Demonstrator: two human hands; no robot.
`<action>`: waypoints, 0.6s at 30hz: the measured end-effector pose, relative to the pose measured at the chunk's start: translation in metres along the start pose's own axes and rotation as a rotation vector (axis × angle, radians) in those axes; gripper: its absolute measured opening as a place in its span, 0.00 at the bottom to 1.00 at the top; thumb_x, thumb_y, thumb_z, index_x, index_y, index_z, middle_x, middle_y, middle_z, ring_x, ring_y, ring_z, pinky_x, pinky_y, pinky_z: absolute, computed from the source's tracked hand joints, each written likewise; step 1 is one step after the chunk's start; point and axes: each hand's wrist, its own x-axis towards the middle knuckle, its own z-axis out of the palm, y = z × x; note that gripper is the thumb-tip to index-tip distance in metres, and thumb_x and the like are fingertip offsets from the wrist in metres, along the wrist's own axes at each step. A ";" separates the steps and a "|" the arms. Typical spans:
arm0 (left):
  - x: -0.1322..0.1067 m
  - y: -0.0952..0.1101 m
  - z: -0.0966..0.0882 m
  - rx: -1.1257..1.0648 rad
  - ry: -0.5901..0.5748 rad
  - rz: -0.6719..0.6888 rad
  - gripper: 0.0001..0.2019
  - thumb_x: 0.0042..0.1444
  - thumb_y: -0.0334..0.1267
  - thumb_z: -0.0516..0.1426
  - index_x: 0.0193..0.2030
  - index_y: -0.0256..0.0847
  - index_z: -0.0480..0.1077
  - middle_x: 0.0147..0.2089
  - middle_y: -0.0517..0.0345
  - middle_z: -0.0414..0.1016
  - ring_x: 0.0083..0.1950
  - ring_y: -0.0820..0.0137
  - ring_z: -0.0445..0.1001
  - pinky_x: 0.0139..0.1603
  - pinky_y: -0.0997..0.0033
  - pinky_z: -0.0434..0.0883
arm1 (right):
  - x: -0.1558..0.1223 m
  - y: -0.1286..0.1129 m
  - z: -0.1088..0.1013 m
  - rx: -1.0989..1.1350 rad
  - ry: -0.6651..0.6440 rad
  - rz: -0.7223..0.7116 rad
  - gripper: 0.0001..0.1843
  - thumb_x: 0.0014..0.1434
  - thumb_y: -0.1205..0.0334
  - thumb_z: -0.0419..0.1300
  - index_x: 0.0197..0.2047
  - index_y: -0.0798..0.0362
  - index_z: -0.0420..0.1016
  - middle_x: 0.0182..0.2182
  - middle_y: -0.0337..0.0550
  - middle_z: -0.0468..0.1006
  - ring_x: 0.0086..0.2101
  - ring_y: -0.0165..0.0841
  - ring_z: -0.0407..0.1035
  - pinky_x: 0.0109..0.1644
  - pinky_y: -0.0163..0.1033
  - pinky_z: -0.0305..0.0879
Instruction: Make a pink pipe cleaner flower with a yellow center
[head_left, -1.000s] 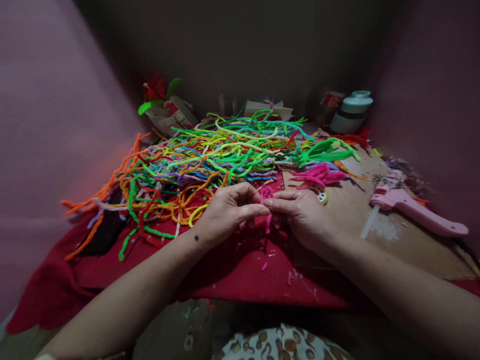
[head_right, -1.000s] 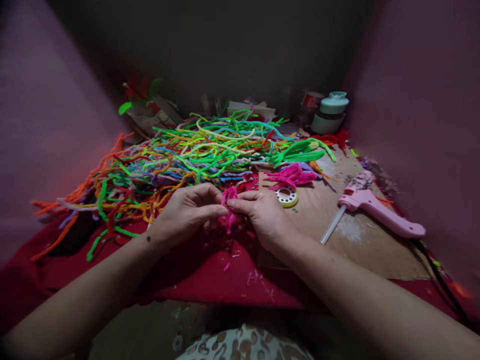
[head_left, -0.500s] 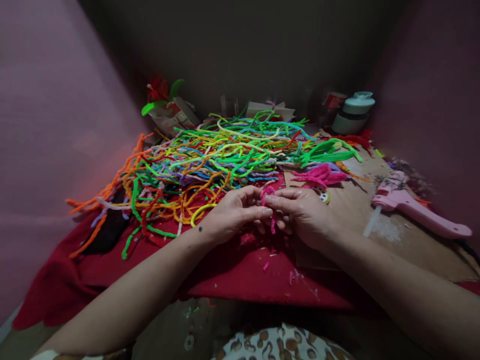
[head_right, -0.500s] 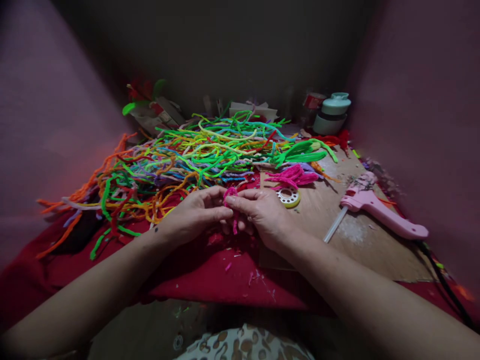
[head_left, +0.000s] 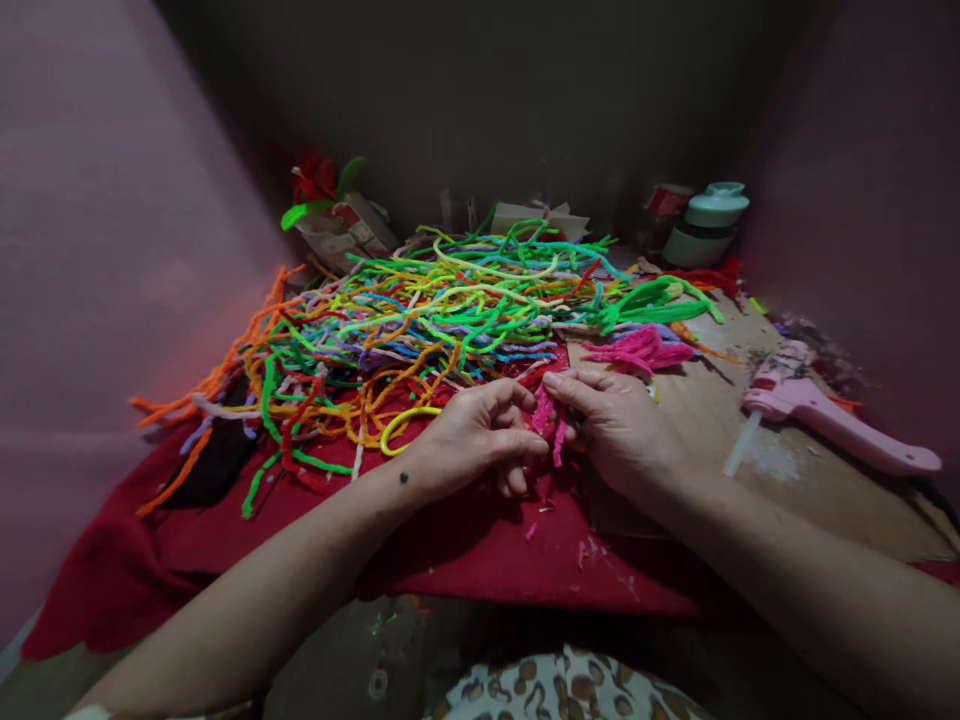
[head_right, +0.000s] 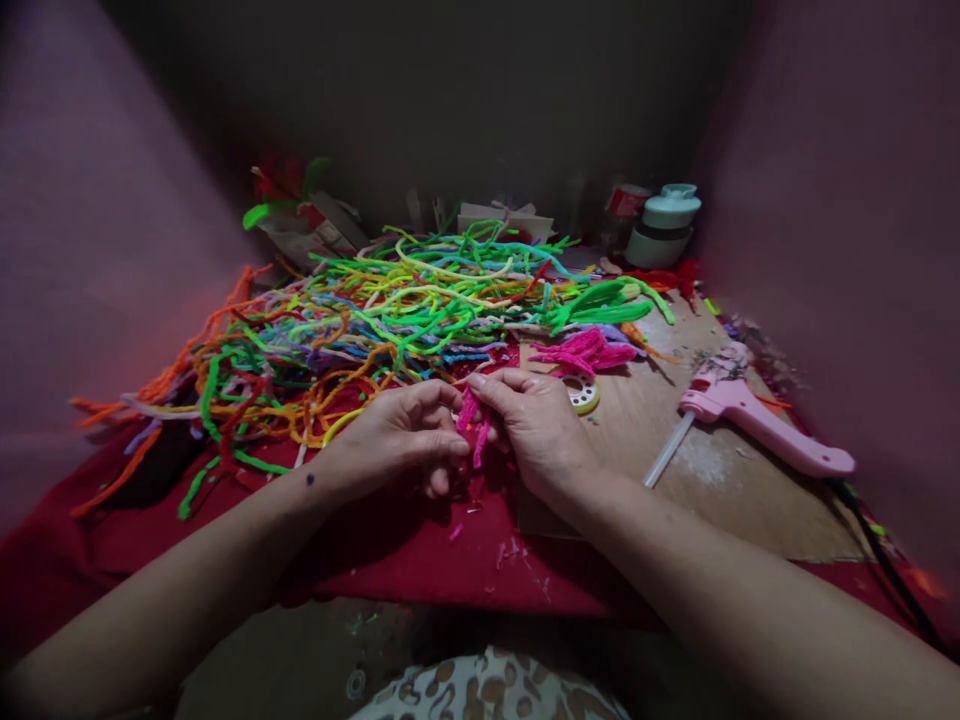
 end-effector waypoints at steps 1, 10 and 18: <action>-0.001 0.000 -0.001 -0.006 -0.005 0.003 0.11 0.50 0.32 0.58 0.37 0.39 0.59 0.18 0.65 0.70 0.17 0.74 0.70 0.18 0.78 0.68 | 0.000 0.000 0.000 0.006 0.001 -0.001 0.15 0.49 0.54 0.62 0.21 0.55 0.67 0.13 0.31 0.62 0.13 0.21 0.51 0.15 0.30 0.45; -0.002 -0.001 -0.006 -0.106 0.062 0.026 0.09 0.53 0.40 0.56 0.36 0.38 0.64 0.25 0.60 0.72 0.18 0.75 0.71 0.13 0.81 0.65 | -0.001 0.000 -0.001 -0.035 -0.048 0.006 0.14 0.51 0.52 0.61 0.25 0.54 0.70 0.16 0.34 0.67 0.15 0.23 0.57 0.18 0.31 0.51; -0.002 0.001 -0.004 -0.168 0.147 0.046 0.08 0.53 0.38 0.57 0.35 0.37 0.63 0.24 0.62 0.70 0.18 0.77 0.69 0.15 0.81 0.66 | -0.004 -0.004 0.000 -0.031 -0.196 0.101 0.05 0.47 0.62 0.61 0.26 0.55 0.70 0.19 0.36 0.71 0.18 0.25 0.62 0.20 0.31 0.56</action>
